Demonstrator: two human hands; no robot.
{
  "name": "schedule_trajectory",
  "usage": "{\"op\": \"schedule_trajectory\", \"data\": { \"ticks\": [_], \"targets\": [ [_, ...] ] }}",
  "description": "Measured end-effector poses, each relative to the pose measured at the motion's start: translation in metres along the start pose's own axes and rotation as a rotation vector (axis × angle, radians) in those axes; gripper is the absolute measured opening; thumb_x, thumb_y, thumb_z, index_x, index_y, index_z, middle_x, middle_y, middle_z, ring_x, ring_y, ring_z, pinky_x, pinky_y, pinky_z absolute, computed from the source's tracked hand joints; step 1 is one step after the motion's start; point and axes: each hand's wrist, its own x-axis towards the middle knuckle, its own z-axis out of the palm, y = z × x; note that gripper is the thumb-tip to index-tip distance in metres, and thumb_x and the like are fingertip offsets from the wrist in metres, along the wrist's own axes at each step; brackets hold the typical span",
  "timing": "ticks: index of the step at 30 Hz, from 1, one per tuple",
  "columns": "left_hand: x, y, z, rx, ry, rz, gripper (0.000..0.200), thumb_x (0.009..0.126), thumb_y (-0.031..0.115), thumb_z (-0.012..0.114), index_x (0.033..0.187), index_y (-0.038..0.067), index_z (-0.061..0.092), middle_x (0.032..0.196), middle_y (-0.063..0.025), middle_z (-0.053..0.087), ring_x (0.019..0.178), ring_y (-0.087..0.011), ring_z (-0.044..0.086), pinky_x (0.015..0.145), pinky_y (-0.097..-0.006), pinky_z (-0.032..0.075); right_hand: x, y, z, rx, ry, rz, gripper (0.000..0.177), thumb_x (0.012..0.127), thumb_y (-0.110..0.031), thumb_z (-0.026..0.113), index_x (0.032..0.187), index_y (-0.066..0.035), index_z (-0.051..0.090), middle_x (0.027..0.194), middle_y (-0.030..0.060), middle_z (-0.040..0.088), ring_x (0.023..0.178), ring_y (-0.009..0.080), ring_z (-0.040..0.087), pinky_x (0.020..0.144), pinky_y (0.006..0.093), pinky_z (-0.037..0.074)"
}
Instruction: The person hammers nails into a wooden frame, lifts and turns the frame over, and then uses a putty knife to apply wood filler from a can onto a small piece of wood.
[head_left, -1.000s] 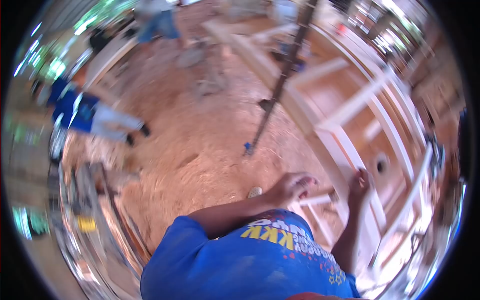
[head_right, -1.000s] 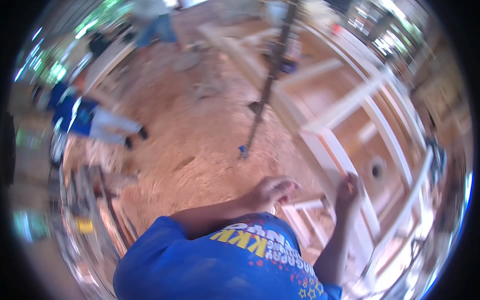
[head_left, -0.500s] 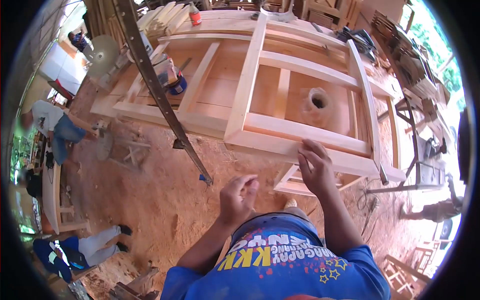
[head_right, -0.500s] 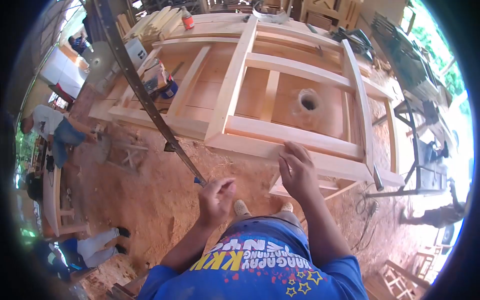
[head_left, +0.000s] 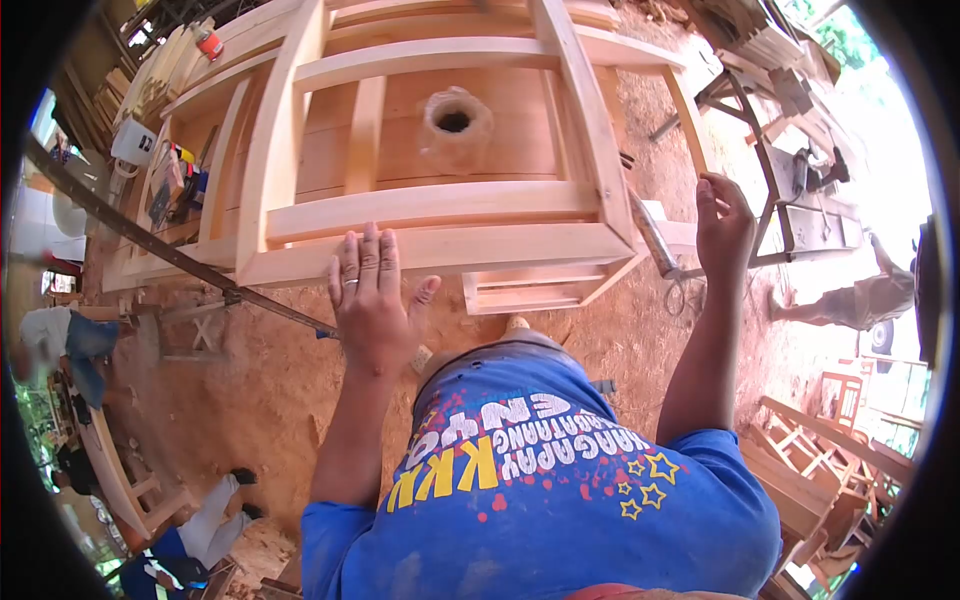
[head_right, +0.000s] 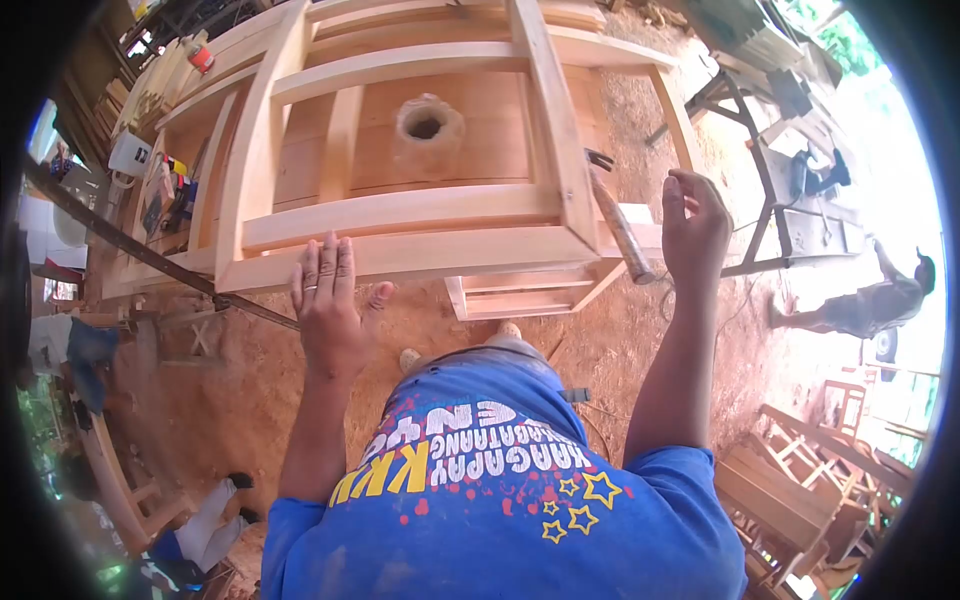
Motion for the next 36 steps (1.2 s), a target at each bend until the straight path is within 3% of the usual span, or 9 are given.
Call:
{"op": "schedule_trajectory", "data": {
  "ticks": [2,7,12,16,18,21,24,30,36],
  "targets": [
    [0.009,0.027,0.003,-0.028,-0.014,0.049,0.074,0.1,0.053,0.061,0.152,0.0,0.052,0.159,-0.0197,0.049,0.15,-0.0418,0.041,0.124,-0.0564,0.024,0.0,0.031,0.004,0.002,-0.134,0.182,0.031,0.103,-0.027,0.066,0.116,-0.001,0.076,0.109,0.016,0.078,0.102,0.0278,0.074,0.091,0.0393,0.058],
    [0.039,0.085,0.019,-0.074,-0.066,0.123,0.07,0.095,0.048,0.068,0.152,0.01,0.054,0.156,-0.0109,0.055,0.145,-0.0345,0.047,0.123,-0.0547,0.028,-0.005,0.109,0.055,0.094,-0.49,0.144,0.035,0.101,-0.03,0.067,0.12,-0.001,0.074,0.106,0.0201,0.077,0.097,0.0287,0.076,0.087,0.0392,0.057],
    [0.041,0.086,0.022,-0.045,-0.072,0.127,0.063,0.091,0.045,0.073,0.146,0.019,0.06,0.151,-0.0032,0.06,0.141,-0.0269,0.052,0.121,-0.053,0.03,0.001,0.124,0.079,0.184,-0.62,0.145,0.039,0.1,-0.039,0.065,0.118,-0.006,0.075,0.098,0.0171,0.078,0.094,0.0305,0.075,0.083,0.0416,0.056],
    [0.048,0.089,0.017,-0.031,-0.166,0.087,0.079,0.078,0.047,0.084,0.148,0.021,0.057,0.155,-0.005,0.056,0.142,-0.0293,0.051,0.121,-0.0538,0.03,0.009,0.12,0.085,-0.027,-0.556,0.096,0.042,0.098,-0.051,0.062,0.11,-0.015,0.078,0.098,0.0119,0.079,0.095,0.0343,0.074,0.084,0.0454,0.056],
    [0.06,0.094,0.013,-0.001,-0.226,0.056,0.092,0.07,0.048,0.09,0.151,0.023,0.054,0.157,-0.0061,0.053,0.143,-0.0307,0.049,0.12,-0.0542,0.03,0.004,0.123,0.09,-0.09,-0.49,0.106,0.04,0.097,-0.051,0.063,0.109,-0.016,0.079,0.096,0.0112,0.079,0.093,0.0345,0.075,0.083,0.0456,0.056],
    [0.082,0.1,0.013,-0.062,-0.168,0.224,0.109,0.06,0.05,0.095,0.155,0.023,0.049,0.158,-0.0076,0.051,0.143,-0.0328,0.049,0.12,-0.0555,0.031,0.002,0.13,0.093,-0.091,-0.391,0.068,0.037,0.096,-0.05,0.064,0.105,-0.018,0.08,0.092,0.0107,0.079,0.09,0.0355,0.075,0.081,0.0463,0.057],
    [0.091,0.099,0.019,0.02,-0.232,0.28,0.112,0.056,0.051,0.097,0.154,0.023,0.05,0.147,-0.0067,0.057,0.139,-0.0299,0.052,0.119,-0.0552,0.032,-0.001,0.132,0.091,-0.029,-0.361,0.043,0.037,0.097,-0.049,0.064,0.102,-0.016,0.08,0.09,0.0127,0.078,0.09,0.0364,0.074,0.081,0.0468,0.057],
    [0.095,0.111,0.011,-0.124,-0.291,0.284,0.109,0.054,0.05,0.097,0.149,0.017,0.055,0.136,-0.0074,0.063,0.132,-0.0306,0.057,0.115,-0.0531,0.037,-0.005,0.137,0.087,0.019,-0.34,0.041,0.038,0.098,-0.047,0.063,0.105,-0.013,0.079,0.089,0.0153,0.077,0.088,0.0372,0.073,0.081,0.0469,0.056],
    [0.093,0.118,0.013,-0.049,-0.258,0.311,0.112,0.056,0.063,0.093,0.148,0.011,0.057,0.134,-0.0102,0.064,0.129,-0.033,0.059,0.111,-0.0501,0.041,-0.008,0.144,0.088,0.122,-0.298,0.02,0.029,0.097,-0.038,0.066,0.103,-0.012,0.077,0.087,0.014,0.076,0.083,0.0372,0.073,0.077,0.0478,0.056]
  ]
}}
